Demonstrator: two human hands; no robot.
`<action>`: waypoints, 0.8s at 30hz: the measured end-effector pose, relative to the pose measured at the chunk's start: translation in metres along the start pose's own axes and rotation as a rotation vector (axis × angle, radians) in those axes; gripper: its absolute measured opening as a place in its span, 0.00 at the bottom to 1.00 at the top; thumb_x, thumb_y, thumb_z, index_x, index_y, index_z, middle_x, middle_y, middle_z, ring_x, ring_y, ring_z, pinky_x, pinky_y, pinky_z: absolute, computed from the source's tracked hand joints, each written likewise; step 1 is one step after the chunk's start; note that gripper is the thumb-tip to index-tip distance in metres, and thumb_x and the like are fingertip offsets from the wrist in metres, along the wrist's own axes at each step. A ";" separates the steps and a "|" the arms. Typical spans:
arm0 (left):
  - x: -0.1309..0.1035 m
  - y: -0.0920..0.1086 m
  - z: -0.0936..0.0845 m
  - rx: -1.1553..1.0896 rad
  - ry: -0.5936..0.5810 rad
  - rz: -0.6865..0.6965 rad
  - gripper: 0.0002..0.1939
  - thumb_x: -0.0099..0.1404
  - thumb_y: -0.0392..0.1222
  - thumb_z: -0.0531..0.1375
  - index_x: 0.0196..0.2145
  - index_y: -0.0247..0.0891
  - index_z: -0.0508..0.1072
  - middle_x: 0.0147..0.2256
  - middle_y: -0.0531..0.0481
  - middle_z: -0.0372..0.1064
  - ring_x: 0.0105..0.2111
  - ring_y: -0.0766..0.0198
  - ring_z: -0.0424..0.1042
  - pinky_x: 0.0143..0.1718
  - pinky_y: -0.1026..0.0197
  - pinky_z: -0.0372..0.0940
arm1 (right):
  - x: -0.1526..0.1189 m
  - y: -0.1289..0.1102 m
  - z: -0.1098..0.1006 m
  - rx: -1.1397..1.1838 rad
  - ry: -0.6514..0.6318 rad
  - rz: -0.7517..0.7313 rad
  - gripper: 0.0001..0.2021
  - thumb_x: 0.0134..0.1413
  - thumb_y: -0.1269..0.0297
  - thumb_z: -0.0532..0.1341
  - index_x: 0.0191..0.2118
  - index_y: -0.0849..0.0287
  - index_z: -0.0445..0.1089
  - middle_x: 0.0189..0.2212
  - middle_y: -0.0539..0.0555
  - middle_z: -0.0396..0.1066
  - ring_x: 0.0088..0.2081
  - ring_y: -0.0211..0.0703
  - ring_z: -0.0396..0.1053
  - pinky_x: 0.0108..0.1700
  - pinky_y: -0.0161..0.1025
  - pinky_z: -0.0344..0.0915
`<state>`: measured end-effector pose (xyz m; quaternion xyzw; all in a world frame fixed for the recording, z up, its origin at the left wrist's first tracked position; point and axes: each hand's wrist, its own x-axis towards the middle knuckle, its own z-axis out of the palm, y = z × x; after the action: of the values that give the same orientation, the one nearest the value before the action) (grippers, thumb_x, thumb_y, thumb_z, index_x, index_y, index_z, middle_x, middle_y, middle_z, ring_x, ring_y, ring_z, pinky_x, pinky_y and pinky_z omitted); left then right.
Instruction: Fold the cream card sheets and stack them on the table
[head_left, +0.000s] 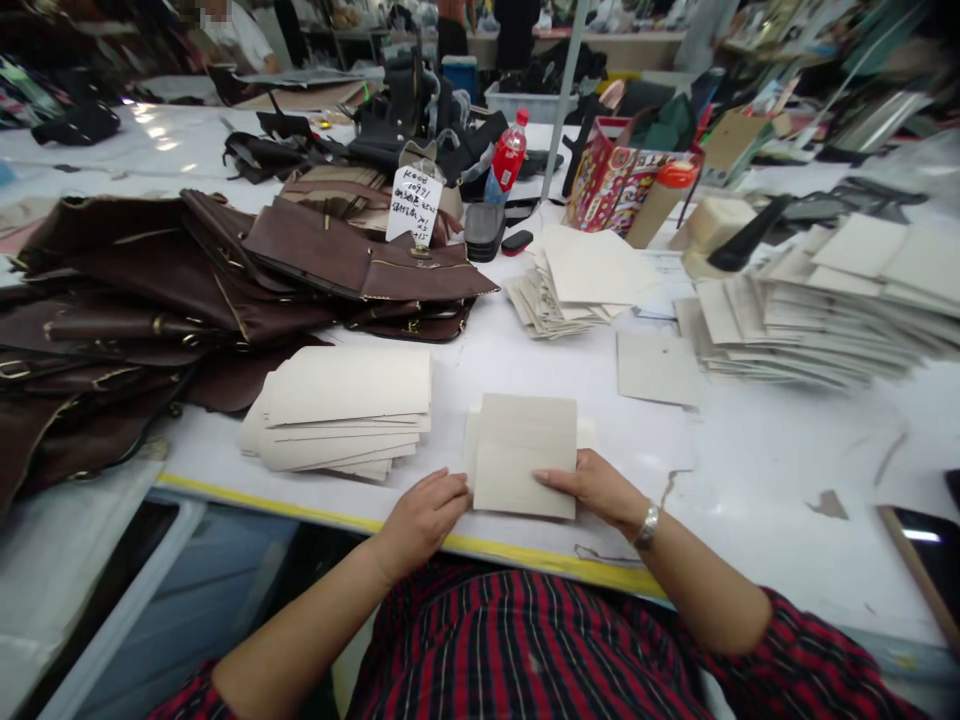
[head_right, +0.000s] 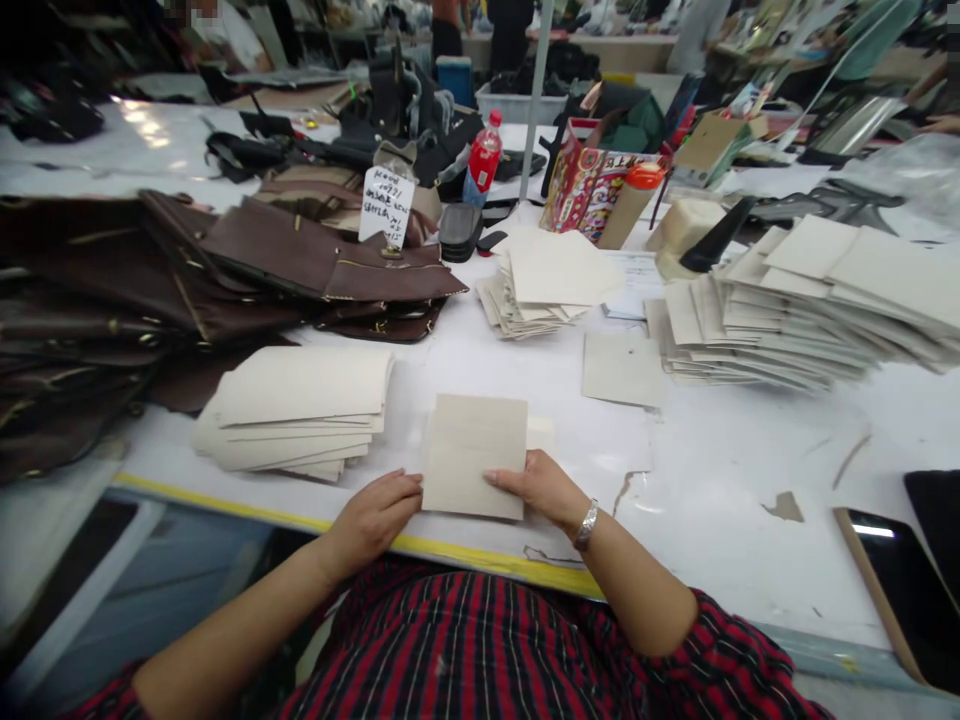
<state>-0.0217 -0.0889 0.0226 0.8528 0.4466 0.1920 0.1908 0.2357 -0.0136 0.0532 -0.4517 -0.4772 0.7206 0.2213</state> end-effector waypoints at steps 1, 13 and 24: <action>-0.002 0.000 0.000 0.001 0.010 0.008 0.16 0.63 0.33 0.46 0.44 0.41 0.67 0.44 0.46 0.66 0.50 0.61 0.60 0.55 0.52 0.50 | 0.002 0.003 0.000 -0.003 0.008 0.007 0.21 0.39 0.58 0.64 0.41 0.63 0.69 0.41 0.57 0.70 0.42 0.48 0.68 0.47 0.45 0.63; -0.020 -0.007 0.000 0.049 -0.070 0.088 0.21 0.61 0.31 0.46 0.52 0.38 0.60 0.51 0.43 0.60 0.54 0.57 0.54 0.55 0.46 0.48 | 0.006 0.009 0.007 -0.058 0.083 0.047 0.19 0.38 0.59 0.65 0.39 0.64 0.70 0.39 0.56 0.71 0.40 0.50 0.69 0.46 0.46 0.65; -0.023 -0.007 0.002 -0.214 0.027 0.030 0.22 0.60 0.31 0.50 0.52 0.42 0.61 0.51 0.45 0.60 0.54 0.57 0.54 0.55 0.48 0.47 | 0.006 0.014 0.010 -0.115 0.132 0.043 0.18 0.39 0.60 0.65 0.39 0.64 0.71 0.39 0.57 0.71 0.40 0.50 0.69 0.45 0.45 0.66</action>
<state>-0.0382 -0.1046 0.0140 0.8314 0.4134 0.2530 0.2719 0.2257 -0.0201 0.0390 -0.5203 -0.4925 0.6651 0.2106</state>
